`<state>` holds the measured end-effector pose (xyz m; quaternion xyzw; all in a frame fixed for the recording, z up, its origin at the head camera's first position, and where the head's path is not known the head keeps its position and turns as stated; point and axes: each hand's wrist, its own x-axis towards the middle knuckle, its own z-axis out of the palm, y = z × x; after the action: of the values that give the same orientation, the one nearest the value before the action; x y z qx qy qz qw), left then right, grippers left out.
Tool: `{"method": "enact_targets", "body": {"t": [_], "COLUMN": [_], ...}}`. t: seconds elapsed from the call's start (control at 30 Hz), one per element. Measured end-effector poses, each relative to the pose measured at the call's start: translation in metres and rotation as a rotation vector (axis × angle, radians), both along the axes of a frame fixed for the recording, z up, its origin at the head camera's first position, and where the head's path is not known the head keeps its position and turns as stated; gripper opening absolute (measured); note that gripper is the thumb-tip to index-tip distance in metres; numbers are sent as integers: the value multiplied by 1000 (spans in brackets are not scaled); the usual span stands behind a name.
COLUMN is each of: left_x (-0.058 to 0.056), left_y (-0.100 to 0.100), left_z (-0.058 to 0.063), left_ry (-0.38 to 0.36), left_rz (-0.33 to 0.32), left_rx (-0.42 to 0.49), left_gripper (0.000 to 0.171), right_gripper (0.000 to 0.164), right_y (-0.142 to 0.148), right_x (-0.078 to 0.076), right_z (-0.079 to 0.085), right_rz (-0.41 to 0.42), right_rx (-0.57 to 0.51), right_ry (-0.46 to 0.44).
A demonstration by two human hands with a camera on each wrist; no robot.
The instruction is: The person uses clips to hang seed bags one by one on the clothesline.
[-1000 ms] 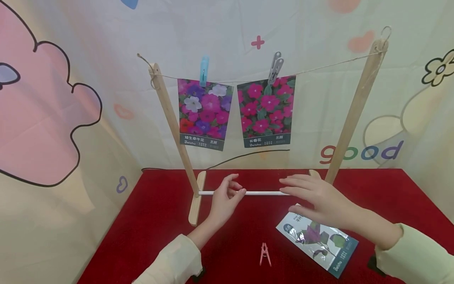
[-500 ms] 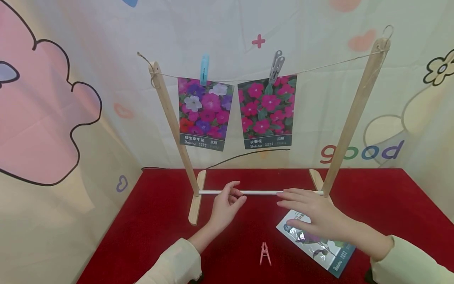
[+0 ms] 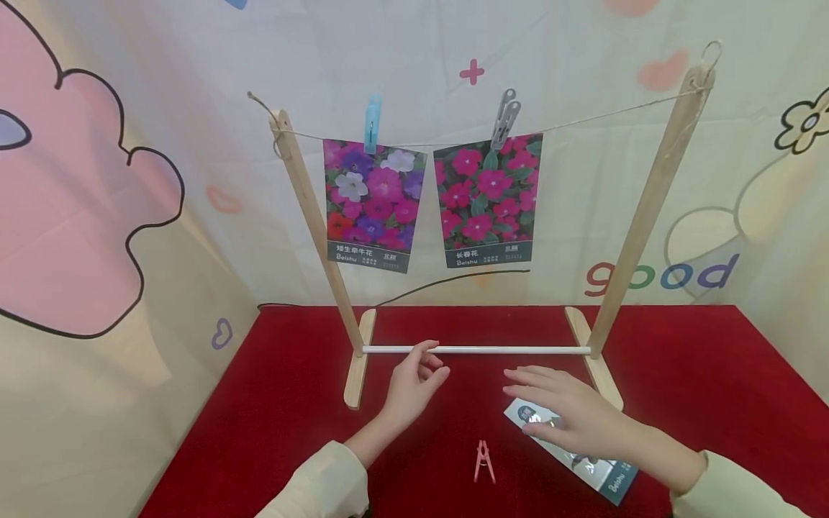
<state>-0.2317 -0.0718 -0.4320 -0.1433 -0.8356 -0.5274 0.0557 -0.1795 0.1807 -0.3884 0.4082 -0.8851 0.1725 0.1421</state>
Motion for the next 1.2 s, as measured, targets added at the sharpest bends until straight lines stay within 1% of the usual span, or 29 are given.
{"method": "enact_targets", "body": {"t": [0.03,0.17,0.43,0.57,0.7,0.87,1.0,1.2], "left_x": [-2,-4,-5,-5,-6,-7,-7,-9], "left_y": [0,-2,-3,-5,-5,-3,0,3], "left_z": [-5,-14,-21,-25,-30,-35,-37,-42], "left_ry": [-8,-22,-65,-63,-61,-62,-67,-77], "left_rz": [2,-3,-1,-13,-10,1,7,4], "left_rx": [-1,-2,-36,-48,-64,-81,-90,-119], "left_gripper": [41,41,42,43,42,42,40,42], "right_gripper": [56,53,53,53,52,52,53,52], "right_y": [0,-1,-2,-4,-6,-8,-10,-15], "right_x": [0,2,4,5,6,7,10,12], "right_z": [-2,-9,-29,-38,-46,-55,-61,-71], "right_rz": [2,14,60,88,113,139,142,162], "right_rx": [7,31,25,30,39,34,49,100], "right_ry": [-2,-5,-81,-73,-64,-119,-191,-220]}}
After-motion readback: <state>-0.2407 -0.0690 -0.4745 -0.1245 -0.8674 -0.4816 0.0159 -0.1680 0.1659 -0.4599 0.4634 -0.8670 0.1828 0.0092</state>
